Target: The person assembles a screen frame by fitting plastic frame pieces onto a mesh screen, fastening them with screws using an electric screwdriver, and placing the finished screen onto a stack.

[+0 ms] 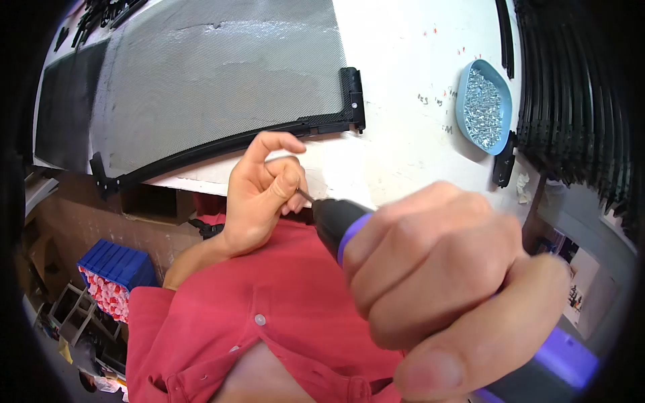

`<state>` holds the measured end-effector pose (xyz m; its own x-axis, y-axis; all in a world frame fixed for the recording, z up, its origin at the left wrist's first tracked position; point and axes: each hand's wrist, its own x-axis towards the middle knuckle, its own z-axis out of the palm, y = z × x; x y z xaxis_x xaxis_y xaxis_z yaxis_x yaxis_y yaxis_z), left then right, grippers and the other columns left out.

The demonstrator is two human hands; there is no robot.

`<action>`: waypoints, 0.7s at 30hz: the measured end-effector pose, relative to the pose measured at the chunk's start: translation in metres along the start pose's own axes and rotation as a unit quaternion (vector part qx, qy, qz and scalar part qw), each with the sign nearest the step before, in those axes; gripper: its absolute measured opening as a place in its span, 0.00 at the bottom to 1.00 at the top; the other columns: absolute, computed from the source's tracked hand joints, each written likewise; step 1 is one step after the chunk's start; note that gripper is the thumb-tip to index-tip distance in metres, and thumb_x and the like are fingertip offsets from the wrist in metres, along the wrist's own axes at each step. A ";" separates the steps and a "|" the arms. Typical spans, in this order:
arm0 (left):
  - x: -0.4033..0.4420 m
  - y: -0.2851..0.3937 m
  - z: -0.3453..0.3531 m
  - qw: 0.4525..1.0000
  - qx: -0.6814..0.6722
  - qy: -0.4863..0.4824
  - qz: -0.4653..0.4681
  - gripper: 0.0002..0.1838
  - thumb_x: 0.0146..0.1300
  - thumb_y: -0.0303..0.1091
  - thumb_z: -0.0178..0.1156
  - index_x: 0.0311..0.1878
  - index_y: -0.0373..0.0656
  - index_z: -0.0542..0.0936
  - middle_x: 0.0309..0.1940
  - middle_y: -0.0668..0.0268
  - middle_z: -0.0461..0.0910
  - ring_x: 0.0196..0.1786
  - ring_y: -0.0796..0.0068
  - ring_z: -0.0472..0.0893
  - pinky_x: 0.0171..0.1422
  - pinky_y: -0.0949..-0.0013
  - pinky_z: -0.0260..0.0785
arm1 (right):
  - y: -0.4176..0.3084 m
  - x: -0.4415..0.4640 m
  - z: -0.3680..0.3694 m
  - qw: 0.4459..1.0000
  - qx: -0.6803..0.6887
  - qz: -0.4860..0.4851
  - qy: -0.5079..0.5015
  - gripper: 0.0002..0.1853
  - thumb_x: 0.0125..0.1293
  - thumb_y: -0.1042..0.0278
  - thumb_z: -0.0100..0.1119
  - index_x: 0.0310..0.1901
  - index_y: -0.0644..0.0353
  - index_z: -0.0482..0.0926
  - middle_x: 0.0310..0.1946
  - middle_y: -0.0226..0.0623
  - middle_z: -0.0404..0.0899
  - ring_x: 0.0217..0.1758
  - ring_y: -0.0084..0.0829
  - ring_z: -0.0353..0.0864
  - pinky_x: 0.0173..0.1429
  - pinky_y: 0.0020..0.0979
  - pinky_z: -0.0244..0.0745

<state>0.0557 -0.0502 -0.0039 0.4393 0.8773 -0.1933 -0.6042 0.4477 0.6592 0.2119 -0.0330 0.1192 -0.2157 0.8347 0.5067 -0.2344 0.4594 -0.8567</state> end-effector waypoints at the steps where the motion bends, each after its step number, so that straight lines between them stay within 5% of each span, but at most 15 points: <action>1: -0.002 -0.001 0.005 1.000 -0.019 0.008 -0.013 0.15 0.70 0.33 0.54 0.54 0.37 0.65 0.22 0.72 0.70 0.25 0.87 0.69 0.30 0.83 0.60 | -0.001 -0.001 -0.003 1.000 0.007 -0.010 0.002 0.15 0.58 0.61 0.68 0.40 0.53 0.72 0.18 0.24 0.75 0.18 0.18 0.75 0.26 0.17 0.74; 7: 0.008 -0.008 0.007 0.999 -0.026 -0.046 0.003 0.14 0.71 0.34 0.52 0.53 0.37 0.64 0.21 0.73 0.67 0.25 0.87 0.66 0.30 0.81 0.60 | 0.002 0.008 -0.028 0.982 0.090 -0.002 -0.167 0.18 0.54 0.65 0.71 0.45 0.55 0.75 0.20 0.29 0.79 0.18 0.21 0.78 0.26 0.19 0.78; 11: 0.011 0.003 0.012 0.992 0.008 -0.092 -0.084 0.17 0.70 0.32 0.54 0.56 0.37 0.63 0.22 0.72 0.70 0.27 0.86 0.70 0.34 0.80 0.64 | 0.001 0.003 -0.026 0.991 0.104 -0.055 -0.071 0.17 0.57 0.63 0.68 0.45 0.58 0.75 0.18 0.30 0.78 0.17 0.21 0.78 0.26 0.19 0.78; 12: 0.014 0.011 0.016 0.980 0.183 -0.077 0.007 0.19 0.64 0.28 0.59 0.55 0.34 0.67 0.32 0.62 0.78 0.37 0.74 0.78 0.44 0.72 0.72 | 0.000 0.003 -0.028 0.996 0.057 -0.057 -0.041 0.17 0.58 0.61 0.66 0.45 0.59 0.74 0.17 0.29 0.77 0.17 0.20 0.76 0.26 0.18 0.77; 13: 0.024 0.015 0.012 0.899 0.393 -0.064 0.183 0.22 0.59 0.30 0.62 0.55 0.34 0.69 0.40 0.57 0.78 0.45 0.66 0.78 0.49 0.68 0.72 | -0.001 0.004 -0.031 0.998 0.008 -0.059 -0.011 0.17 0.60 0.59 0.64 0.45 0.59 0.73 0.17 0.28 0.76 0.16 0.19 0.75 0.25 0.17 0.76; 14: 0.037 0.019 0.006 0.744 0.571 -0.046 0.344 0.26 0.55 0.32 0.66 0.56 0.34 0.72 0.49 0.52 0.78 0.53 0.59 0.78 0.55 0.64 0.71 | 0.002 0.007 -0.035 0.997 -0.017 -0.071 0.009 0.18 0.61 0.55 0.60 0.46 0.59 0.72 0.17 0.26 0.73 0.16 0.17 0.72 0.26 0.17 0.74; 15: 0.043 0.018 0.006 0.696 0.636 -0.044 0.330 0.22 0.48 0.28 0.67 0.48 0.32 0.78 0.53 0.50 0.77 0.59 0.52 0.75 0.60 0.57 0.70 | 0.004 0.008 -0.043 0.999 -0.012 -0.051 0.007 0.20 0.61 0.53 0.58 0.47 0.60 0.71 0.18 0.25 0.71 0.17 0.17 0.70 0.28 0.19 0.73; 17: 0.057 0.000 -0.011 0.587 0.714 -0.079 0.374 0.17 0.49 0.25 0.64 0.45 0.30 0.79 0.51 0.52 0.78 0.58 0.54 0.76 0.57 0.57 0.74 | 0.014 0.017 -0.047 0.999 -0.009 -0.025 0.020 0.21 0.63 0.52 0.53 0.49 0.60 0.71 0.19 0.26 0.69 0.18 0.17 0.68 0.29 0.22 0.70; 21: 0.061 -0.003 -0.010 0.575 0.705 -0.049 0.412 0.12 0.48 0.22 0.59 0.38 0.31 0.82 0.44 0.54 0.82 0.51 0.56 0.81 0.53 0.58 0.78 | 0.040 0.025 -0.053 0.999 -0.041 -0.024 -0.010 0.20 0.68 0.54 0.45 0.51 0.61 0.70 0.19 0.28 0.67 0.18 0.20 0.65 0.27 0.25 0.65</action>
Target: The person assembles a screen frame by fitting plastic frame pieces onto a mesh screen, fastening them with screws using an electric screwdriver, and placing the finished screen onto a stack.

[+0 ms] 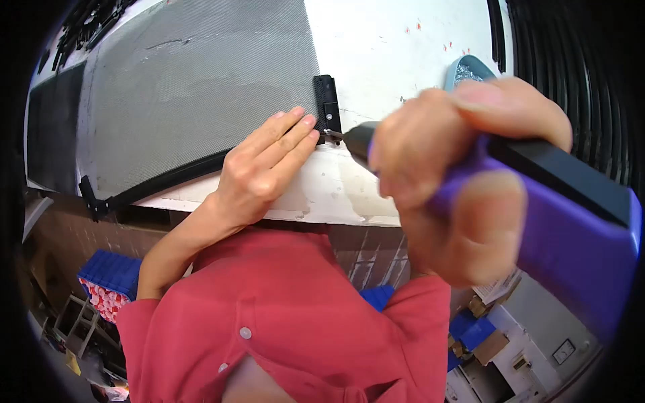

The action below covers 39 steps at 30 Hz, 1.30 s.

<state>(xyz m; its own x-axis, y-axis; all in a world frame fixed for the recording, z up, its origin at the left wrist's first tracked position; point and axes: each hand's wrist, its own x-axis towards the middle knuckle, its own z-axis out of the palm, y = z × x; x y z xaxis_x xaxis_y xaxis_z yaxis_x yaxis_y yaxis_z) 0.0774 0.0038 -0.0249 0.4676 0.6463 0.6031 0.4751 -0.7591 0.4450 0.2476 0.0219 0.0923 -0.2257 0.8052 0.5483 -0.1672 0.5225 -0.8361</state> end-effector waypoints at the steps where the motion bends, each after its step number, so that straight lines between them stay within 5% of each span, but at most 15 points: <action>1: 0.001 0.000 0.000 1.000 -0.002 0.001 0.002 0.12 0.48 0.22 0.59 0.38 0.31 0.82 0.44 0.54 0.82 0.51 0.56 0.81 0.53 0.58 0.78 | 0.004 0.000 -0.001 1.000 -0.002 0.008 -0.015 0.20 0.69 0.54 0.43 0.52 0.62 0.69 0.19 0.29 0.67 0.17 0.21 0.65 0.26 0.26 0.64; 7: 0.000 0.000 0.000 1.000 -0.009 0.014 -0.010 0.11 0.46 0.22 0.60 0.36 0.31 0.82 0.41 0.55 0.83 0.50 0.58 0.82 0.53 0.58 0.78 | -0.004 -0.001 0.009 0.991 -0.089 0.098 0.021 0.20 0.71 0.54 0.42 0.54 0.62 0.65 0.20 0.30 0.67 0.17 0.22 0.66 0.27 0.27 0.66; 10: 0.000 -0.001 -0.001 1.000 -0.011 0.020 -0.010 0.11 0.47 0.22 0.59 0.36 0.31 0.83 0.41 0.55 0.84 0.49 0.58 0.83 0.53 0.58 0.78 | 0.004 0.001 -0.001 0.997 -0.042 0.049 -0.046 0.20 0.71 0.54 0.42 0.54 0.62 0.65 0.20 0.30 0.67 0.18 0.22 0.66 0.26 0.27 0.67; 23: 0.000 0.003 -0.003 0.999 -0.022 0.014 -0.029 0.09 0.49 0.23 0.59 0.35 0.32 0.82 0.39 0.56 0.84 0.48 0.60 0.83 0.53 0.60 0.78 | 0.002 0.003 0.016 0.992 -0.087 0.089 -0.017 0.12 0.70 0.62 0.44 0.48 0.61 0.66 0.19 0.29 0.67 0.16 0.21 0.65 0.25 0.26 0.66; 31: -0.002 0.002 -0.003 0.999 -0.025 0.031 -0.030 0.08 0.48 0.22 0.61 0.34 0.32 0.81 0.39 0.55 0.83 0.47 0.59 0.83 0.53 0.60 0.78 | 0.005 0.002 0.007 0.985 -0.136 0.073 -0.079 0.10 0.68 0.66 0.47 0.47 0.60 0.66 0.19 0.30 0.68 0.16 0.21 0.64 0.25 0.26 0.65; 32: -0.003 0.002 -0.004 0.998 -0.044 0.023 -0.034 0.09 0.48 0.22 0.61 0.34 0.32 0.81 0.39 0.55 0.83 0.47 0.59 0.82 0.53 0.60 0.78 | 0.001 0.008 0.000 0.980 -0.110 0.074 -0.148 0.12 0.67 0.65 0.49 0.48 0.61 0.66 0.19 0.30 0.68 0.16 0.22 0.65 0.24 0.26 0.65; 34: -0.004 0.004 -0.003 0.999 -0.035 0.013 -0.033 0.08 0.48 0.22 0.61 0.34 0.32 0.81 0.40 0.54 0.82 0.49 0.59 0.82 0.55 0.61 0.77 | -0.009 0.002 -0.008 0.987 -0.044 0.036 -0.149 0.14 0.65 0.67 0.52 0.48 0.61 0.66 0.18 0.29 0.68 0.17 0.21 0.66 0.23 0.25 0.65; 37: 0.000 0.005 -0.004 1.000 -0.010 0.012 -0.023 0.05 0.49 0.23 0.61 0.31 0.35 0.79 0.35 0.57 0.82 0.46 0.61 0.82 0.49 0.64 0.78 | -0.055 -0.001 -0.025 0.961 0.075 -0.233 0.127 0.15 0.51 0.61 0.64 0.37 0.57 0.73 0.12 0.22 0.71 0.10 0.14 0.66 0.19 0.18 0.66; 38: 0.009 0.010 -0.010 0.998 -0.016 -0.030 -0.051 0.06 0.49 0.25 0.64 0.31 0.35 0.80 0.34 0.58 0.82 0.43 0.61 0.83 0.45 0.64 0.78 | -0.074 -0.005 -0.043 0.975 0.059 -0.215 0.024 0.19 0.55 0.67 0.70 0.43 0.60 0.70 0.14 0.26 0.74 0.12 0.21 0.71 0.22 0.23 0.74; 39: 0.025 0.016 -0.017 0.994 -0.020 -0.069 -0.077 0.06 0.50 0.27 0.66 0.32 0.36 0.81 0.32 0.58 0.83 0.39 0.61 0.84 0.42 0.65 0.78 | -0.082 -0.015 -0.042 0.976 0.005 -0.213 0.055 0.17 0.54 0.64 0.67 0.41 0.59 0.72 0.13 0.24 0.73 0.12 0.17 0.70 0.21 0.20 0.72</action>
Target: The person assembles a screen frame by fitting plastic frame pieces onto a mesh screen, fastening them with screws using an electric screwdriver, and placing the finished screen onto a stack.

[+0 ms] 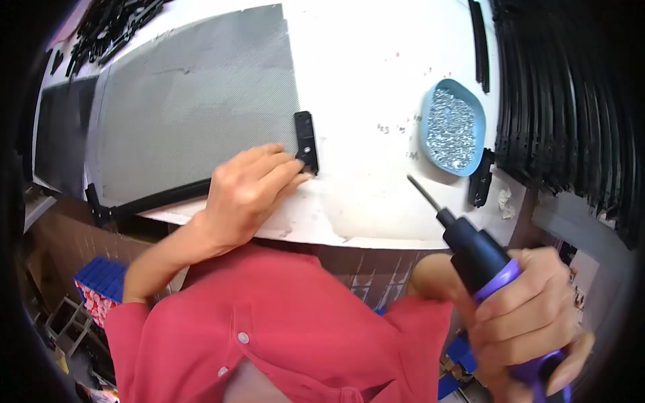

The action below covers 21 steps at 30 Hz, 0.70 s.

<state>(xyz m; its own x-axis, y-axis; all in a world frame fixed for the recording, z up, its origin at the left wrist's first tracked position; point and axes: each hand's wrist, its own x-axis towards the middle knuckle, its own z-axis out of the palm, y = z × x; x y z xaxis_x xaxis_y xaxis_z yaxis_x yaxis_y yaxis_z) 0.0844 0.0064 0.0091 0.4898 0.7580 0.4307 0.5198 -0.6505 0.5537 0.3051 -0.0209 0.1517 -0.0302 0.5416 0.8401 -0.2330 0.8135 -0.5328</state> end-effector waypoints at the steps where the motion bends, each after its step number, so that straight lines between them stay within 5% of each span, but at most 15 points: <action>1: 0.022 0.004 0.002 0.999 -0.048 -0.018 0.006 0.08 0.50 0.28 0.67 0.33 0.38 0.80 0.29 0.61 0.81 0.35 0.63 0.83 0.37 0.66 0.76 | -0.008 -0.007 0.000 0.998 -0.058 0.000 0.014 0.15 0.52 0.60 0.64 0.38 0.58 0.73 0.11 0.22 0.73 0.11 0.14 0.69 0.20 0.16 0.70; 3: 0.085 0.020 0.029 0.986 -0.097 0.026 0.133 0.10 0.52 0.29 0.63 0.37 0.38 0.78 0.34 0.62 0.79 0.37 0.64 0.80 0.37 0.65 0.74 | -0.006 -0.027 -0.002 0.998 -0.061 0.003 0.013 0.18 0.54 0.59 0.66 0.42 0.58 0.72 0.12 0.23 0.72 0.11 0.15 0.69 0.19 0.19 0.73; 5: 0.151 0.046 0.060 0.976 -0.064 -0.091 0.186 0.09 0.47 0.23 0.60 0.35 0.35 0.79 0.38 0.56 0.78 0.41 0.61 0.79 0.41 0.63 0.75 | -0.007 -0.033 -0.005 0.995 -0.073 0.065 -0.027 0.19 0.60 0.63 0.67 0.45 0.60 0.67 0.16 0.32 0.74 0.14 0.24 0.73 0.19 0.26 0.75; 10: 0.191 0.063 0.149 0.973 0.008 -0.171 0.154 0.04 0.37 0.20 0.62 0.20 0.37 0.81 0.27 0.51 0.80 0.34 0.56 0.83 0.34 0.63 0.75 | -0.012 -0.047 -0.015 0.994 -0.036 0.095 -0.026 0.18 0.62 0.62 0.65 0.43 0.62 0.67 0.17 0.34 0.73 0.14 0.27 0.74 0.19 0.27 0.74; 15: 0.185 0.047 0.157 0.975 -0.017 -0.101 0.199 0.04 0.36 0.19 0.60 0.18 0.38 0.80 0.22 0.50 0.79 0.29 0.55 0.82 0.31 0.60 0.74 | -0.015 -0.056 -0.018 0.993 -0.085 0.076 -0.001 0.18 0.59 0.60 0.64 0.40 0.59 0.65 0.13 0.26 0.70 0.12 0.20 0.68 0.19 0.21 0.72; 18: 0.186 0.048 0.152 0.970 0.011 -0.149 0.192 0.05 0.38 0.19 0.61 0.23 0.37 0.79 0.22 0.50 0.78 0.30 0.53 0.82 0.33 0.60 0.74 | -0.016 -0.056 -0.014 0.991 -0.055 0.122 -0.026 0.18 0.62 0.62 0.65 0.44 0.61 0.67 0.19 0.32 0.74 0.15 0.25 0.73 0.22 0.25 0.74; 21: 0.186 0.046 0.149 0.972 -0.070 -0.090 0.207 0.10 0.47 0.19 0.57 0.36 0.37 0.75 0.25 0.50 0.78 0.32 0.49 0.81 0.37 0.58 0.74 | -0.010 -0.054 -0.006 0.995 -0.075 0.061 0.003 0.19 0.60 0.59 0.64 0.39 0.60 0.64 0.13 0.28 0.71 0.11 0.20 0.69 0.18 0.20 0.70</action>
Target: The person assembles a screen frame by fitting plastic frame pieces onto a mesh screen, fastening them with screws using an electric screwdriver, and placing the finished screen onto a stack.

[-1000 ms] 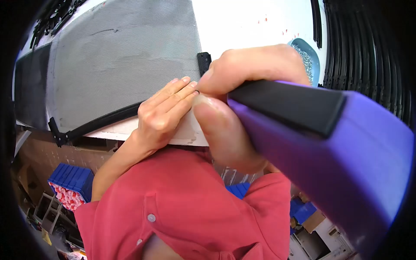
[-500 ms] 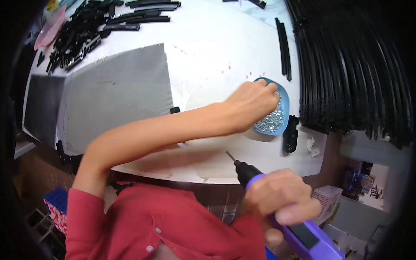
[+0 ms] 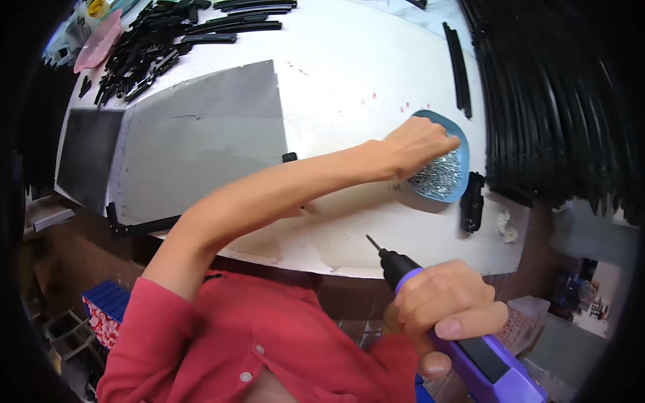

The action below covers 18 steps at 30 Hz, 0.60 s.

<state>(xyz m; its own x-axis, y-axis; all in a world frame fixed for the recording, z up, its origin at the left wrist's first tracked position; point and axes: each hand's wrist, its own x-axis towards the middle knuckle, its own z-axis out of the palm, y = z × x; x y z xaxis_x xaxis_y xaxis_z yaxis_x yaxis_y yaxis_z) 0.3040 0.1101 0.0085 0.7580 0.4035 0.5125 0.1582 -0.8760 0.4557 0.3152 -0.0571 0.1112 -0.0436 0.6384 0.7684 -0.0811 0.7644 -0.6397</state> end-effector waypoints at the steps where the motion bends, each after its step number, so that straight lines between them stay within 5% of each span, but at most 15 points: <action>1: -0.001 0.001 -0.004 1.000 -0.010 0.027 -0.003 0.11 0.48 0.19 0.56 0.37 0.38 0.75 0.25 0.51 0.78 0.32 0.50 0.81 0.37 0.57 0.74 | -0.002 0.001 0.001 1.000 -0.009 -0.004 -0.004 0.19 0.60 0.59 0.64 0.39 0.60 0.64 0.13 0.28 0.71 0.11 0.20 0.69 0.18 0.20 0.70; 6: 0.007 -0.018 0.003 0.989 -0.113 0.096 -0.026 0.14 0.49 0.16 0.51 0.40 0.40 0.75 0.24 0.54 0.80 0.32 0.54 0.82 0.34 0.58 0.72 | 0.004 0.002 0.007 0.999 0.000 0.011 0.032 0.18 0.63 0.58 0.61 0.40 0.61 0.63 0.12 0.29 0.70 0.11 0.21 0.67 0.17 0.21 0.69; 8: 0.007 -0.014 0.002 0.971 -0.195 0.131 -0.036 0.10 0.46 0.18 0.54 0.35 0.35 0.75 0.23 0.48 0.77 0.33 0.44 0.78 0.36 0.52 0.70 | 0.003 0.002 0.006 0.999 0.030 0.028 0.028 0.18 0.59 0.63 0.64 0.41 0.63 0.67 0.15 0.34 0.72 0.14 0.26 0.70 0.20 0.26 0.71; 11: -0.004 -0.005 -0.020 0.943 -0.287 0.145 -0.088 0.15 0.46 0.13 0.55 0.39 0.35 0.78 0.25 0.52 0.80 0.30 0.59 0.81 0.35 0.61 0.72 | 0.002 -0.001 0.007 0.996 0.057 0.032 0.060 0.18 0.57 0.67 0.68 0.43 0.65 0.70 0.17 0.37 0.75 0.15 0.29 0.73 0.23 0.29 0.73; 13: -0.027 0.006 -0.051 0.896 -0.389 0.132 -0.169 0.16 0.50 0.14 0.61 0.45 0.34 0.79 0.29 0.57 0.83 0.32 0.74 0.82 0.37 0.72 0.75 | 0.002 0.003 0.013 0.996 0.028 0.022 0.080 0.18 0.60 0.64 0.65 0.44 0.63 0.67 0.15 0.34 0.73 0.15 0.27 0.71 0.21 0.27 0.71; 15: -0.070 0.019 -0.099 0.827 -0.497 0.102 -0.242 0.18 0.54 0.17 0.61 0.50 0.33 0.76 0.36 0.59 0.81 0.37 0.74 0.83 0.42 0.73 0.76 | 0.005 0.006 0.023 0.992 0.003 -0.005 0.123 0.19 0.63 0.60 0.62 0.43 0.62 0.64 0.14 0.31 0.70 0.14 0.25 0.70 0.20 0.25 0.69; 18: -0.149 0.044 -0.147 0.651 -0.646 0.160 -0.366 0.24 0.60 0.18 0.58 0.61 0.32 0.68 0.46 0.55 0.77 0.43 0.72 0.81 0.49 0.73 0.75 | 0.013 0.015 0.043 0.989 0.045 -0.021 0.139 0.21 0.65 0.55 0.60 0.44 0.60 0.62 0.15 0.30 0.71 0.13 0.23 0.68 0.19 0.23 0.70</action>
<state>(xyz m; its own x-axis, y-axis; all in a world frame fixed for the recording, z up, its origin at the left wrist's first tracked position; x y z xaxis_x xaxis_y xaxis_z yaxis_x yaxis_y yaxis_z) 0.1051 0.0505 0.0595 0.5755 0.8028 -0.1558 -0.4170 0.4520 0.7885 0.2708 -0.0415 0.1158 0.2363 0.6157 0.7517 -0.1651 0.7878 -0.5934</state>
